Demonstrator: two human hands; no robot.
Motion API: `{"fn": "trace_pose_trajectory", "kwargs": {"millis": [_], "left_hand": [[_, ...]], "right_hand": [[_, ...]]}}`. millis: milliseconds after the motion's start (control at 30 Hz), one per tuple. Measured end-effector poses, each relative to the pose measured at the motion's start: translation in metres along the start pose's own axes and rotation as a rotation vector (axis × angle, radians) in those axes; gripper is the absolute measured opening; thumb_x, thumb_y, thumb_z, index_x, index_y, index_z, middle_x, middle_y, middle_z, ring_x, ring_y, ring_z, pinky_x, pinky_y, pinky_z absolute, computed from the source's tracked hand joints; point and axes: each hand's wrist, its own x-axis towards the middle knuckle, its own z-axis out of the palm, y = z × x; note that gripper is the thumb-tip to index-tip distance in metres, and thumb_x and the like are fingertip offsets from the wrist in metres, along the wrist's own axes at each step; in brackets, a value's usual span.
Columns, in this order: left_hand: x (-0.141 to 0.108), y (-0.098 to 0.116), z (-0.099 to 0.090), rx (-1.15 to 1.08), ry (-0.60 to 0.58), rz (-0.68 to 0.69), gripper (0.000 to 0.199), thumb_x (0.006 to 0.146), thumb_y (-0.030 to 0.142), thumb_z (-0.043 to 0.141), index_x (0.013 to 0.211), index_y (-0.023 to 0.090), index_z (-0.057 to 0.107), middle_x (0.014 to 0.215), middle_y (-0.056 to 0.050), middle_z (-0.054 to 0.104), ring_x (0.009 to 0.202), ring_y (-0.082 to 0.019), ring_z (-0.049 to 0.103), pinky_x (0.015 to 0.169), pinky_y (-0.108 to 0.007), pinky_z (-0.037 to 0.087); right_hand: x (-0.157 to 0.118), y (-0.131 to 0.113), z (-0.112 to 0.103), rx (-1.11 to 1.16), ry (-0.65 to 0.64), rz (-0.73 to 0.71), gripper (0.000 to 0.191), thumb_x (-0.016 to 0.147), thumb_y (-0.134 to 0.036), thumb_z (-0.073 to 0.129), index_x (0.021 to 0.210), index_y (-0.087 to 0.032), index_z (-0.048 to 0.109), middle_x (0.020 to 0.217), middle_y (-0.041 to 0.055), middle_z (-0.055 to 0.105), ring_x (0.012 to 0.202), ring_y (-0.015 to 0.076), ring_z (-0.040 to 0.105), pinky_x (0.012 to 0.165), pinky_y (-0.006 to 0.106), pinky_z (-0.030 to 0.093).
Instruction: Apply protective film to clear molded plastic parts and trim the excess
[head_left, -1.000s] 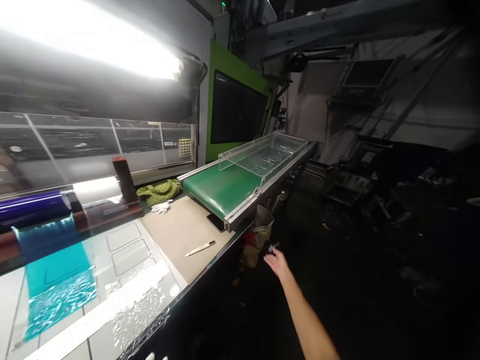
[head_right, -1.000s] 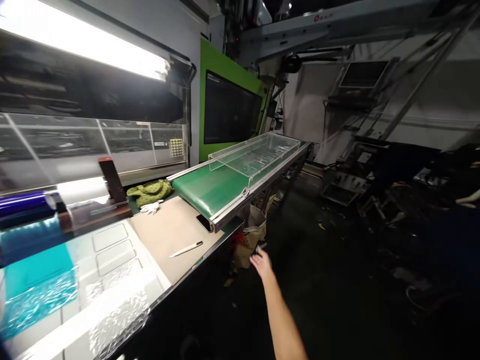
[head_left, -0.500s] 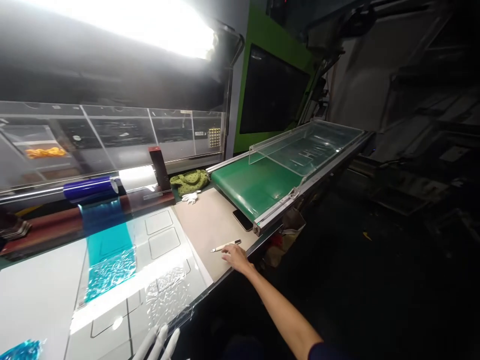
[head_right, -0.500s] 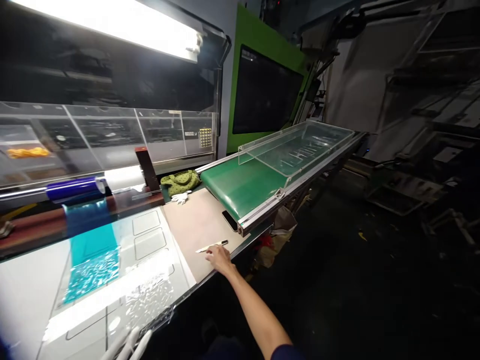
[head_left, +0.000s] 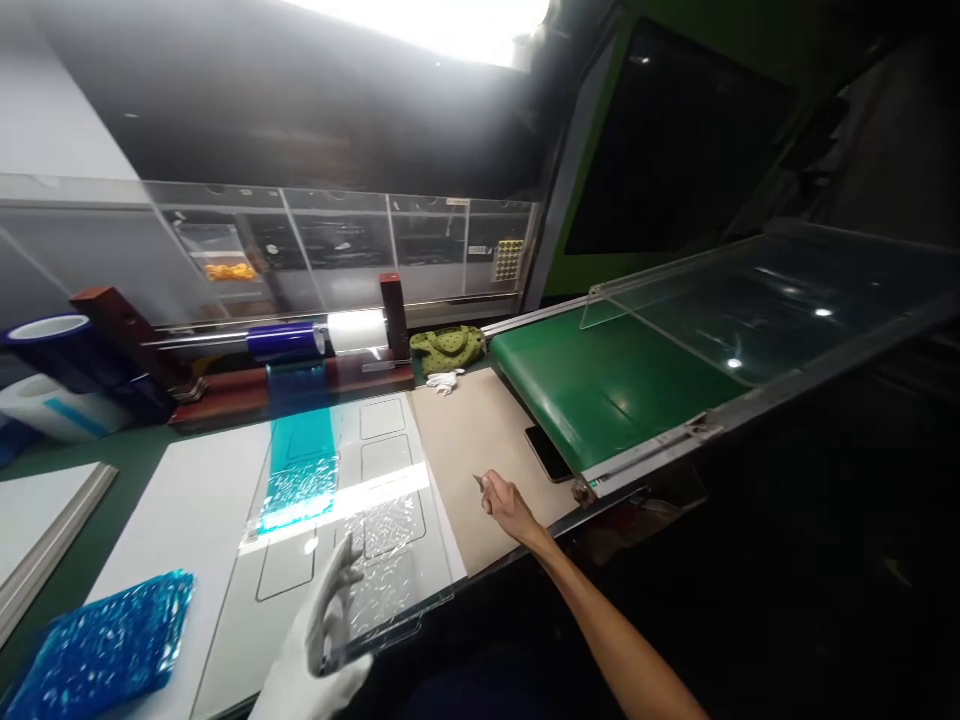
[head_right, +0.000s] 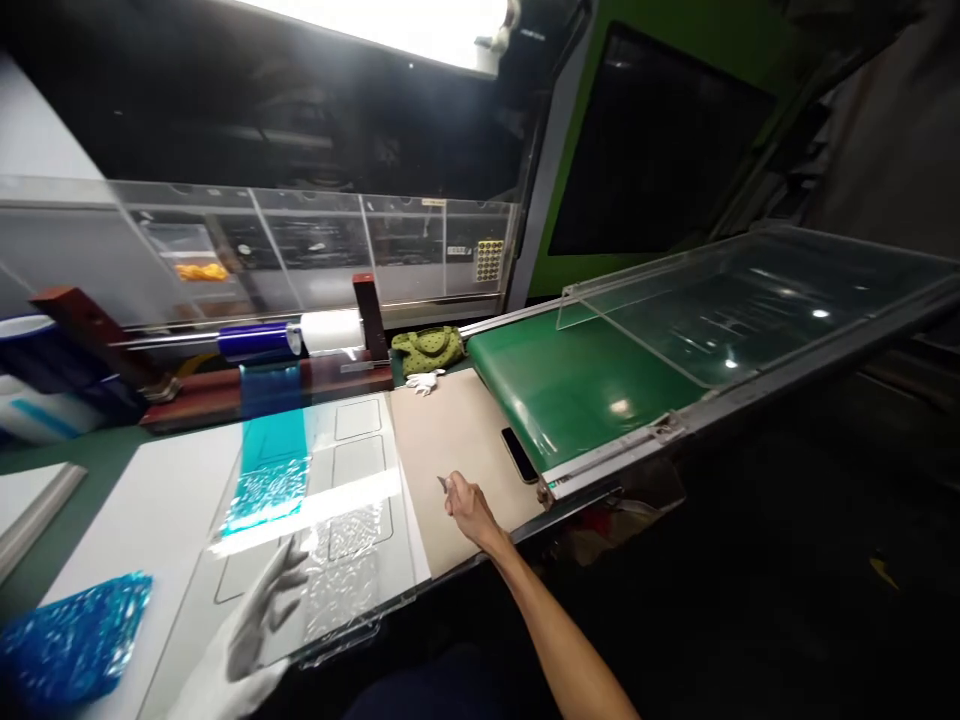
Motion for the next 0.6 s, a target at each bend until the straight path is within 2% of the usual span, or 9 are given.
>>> {"fn": "trace_pose_trajectory", "kwargs": {"millis": [100,133,200,267,367,433,500,533,600], "left_hand": [[0.012,0.026,-0.012,0.181,-0.053,0.073,0.094,0.064,0.053,0.063,0.144,0.025,0.021,0.145,-0.007,0.036,0.130,-0.033,0.036,0.108,-0.052,0.031],[0.014,0.034,-0.015,0.263,-0.084,0.118,0.097,0.063,0.047,0.065,0.145,0.023,0.018,0.147,-0.008,0.032,0.133,-0.033,0.032,0.110,-0.051,0.028],[0.017,0.046,-0.017,0.385,-0.149,0.209,0.099,0.063,0.037,0.065,0.145,0.020,0.014,0.150,-0.009,0.027,0.136,-0.033,0.026,0.110,-0.051,0.027],[0.018,0.054,-0.017,0.441,-0.204,0.263,0.101,0.062,0.035,0.065,0.146,0.018,0.012,0.150,-0.011,0.026,0.137,-0.034,0.024,0.108,-0.053,0.030],[0.020,0.061,-0.016,0.451,-0.239,0.307,0.104,0.062,0.042,0.067,0.146,0.020,0.010,0.150,-0.011,0.025,0.136,-0.037,0.024,0.105,-0.057,0.033],[0.021,0.065,-0.015,0.432,-0.244,0.307,0.105,0.063,0.047,0.068,0.146,0.022,0.009,0.150,-0.011,0.025,0.136,-0.037,0.026,0.104,-0.057,0.035],[0.021,0.069,-0.015,0.420,-0.255,0.272,0.108,0.060,0.047,0.071,0.146,0.024,0.010,0.150,-0.010,0.027,0.136,-0.036,0.027,0.105,-0.055,0.036],[0.021,0.072,-0.015,0.417,-0.265,0.252,0.109,0.058,0.045,0.073,0.145,0.025,0.010,0.150,-0.010,0.027,0.136,-0.036,0.028,0.106,-0.054,0.036],[0.020,0.075,-0.016,0.407,-0.278,0.232,0.110,0.056,0.040,0.074,0.145,0.028,0.011,0.149,-0.009,0.029,0.136,-0.034,0.028,0.107,-0.051,0.036]], "right_hand": [[-0.032,-0.045,-0.019,0.251,-0.204,-0.158,0.042,0.099,-0.045,0.021,0.103,-0.019,0.054,0.067,-0.0039,0.046,0.056,0.0080,0.041,0.053,0.018,0.035],[-0.044,-0.060,-0.027,0.348,-0.303,-0.204,0.040,0.098,-0.046,0.025,0.101,-0.019,0.054,0.068,-0.0037,0.045,0.056,0.0078,0.041,0.052,0.018,0.035],[-0.063,-0.086,-0.040,0.441,-0.410,-0.255,0.039,0.097,-0.047,0.029,0.094,-0.018,0.055,0.069,-0.0027,0.046,0.057,0.0080,0.042,0.053,0.019,0.036],[-0.076,-0.104,-0.049,0.430,-0.415,-0.287,0.037,0.098,-0.043,0.028,0.089,-0.018,0.054,0.073,-0.0005,0.051,0.061,0.0090,0.046,0.058,0.020,0.038],[-0.080,-0.113,-0.049,0.374,-0.399,-0.332,0.032,0.096,-0.044,0.034,0.088,-0.019,0.052,0.079,0.0004,0.054,0.066,0.0096,0.047,0.061,0.021,0.038],[-0.078,-0.112,-0.043,0.353,-0.403,-0.330,0.037,0.081,-0.055,0.058,0.085,-0.019,0.050,0.075,-0.0025,0.050,0.063,0.0091,0.042,0.057,0.020,0.035],[-0.075,-0.108,-0.035,0.339,-0.384,-0.320,0.061,0.050,-0.060,0.080,0.080,-0.020,0.045,0.072,-0.0050,0.045,0.062,0.0087,0.038,0.052,0.020,0.033],[-0.073,-0.107,-0.032,0.331,-0.368,-0.315,0.070,0.037,-0.060,0.084,0.078,-0.021,0.043,0.072,-0.0053,0.044,0.062,0.0087,0.037,0.051,0.020,0.033],[-0.072,-0.105,-0.028,0.318,-0.360,-0.314,0.077,0.026,-0.059,0.085,0.076,-0.021,0.041,0.072,-0.0050,0.043,0.063,0.0090,0.037,0.050,0.020,0.033]]}}
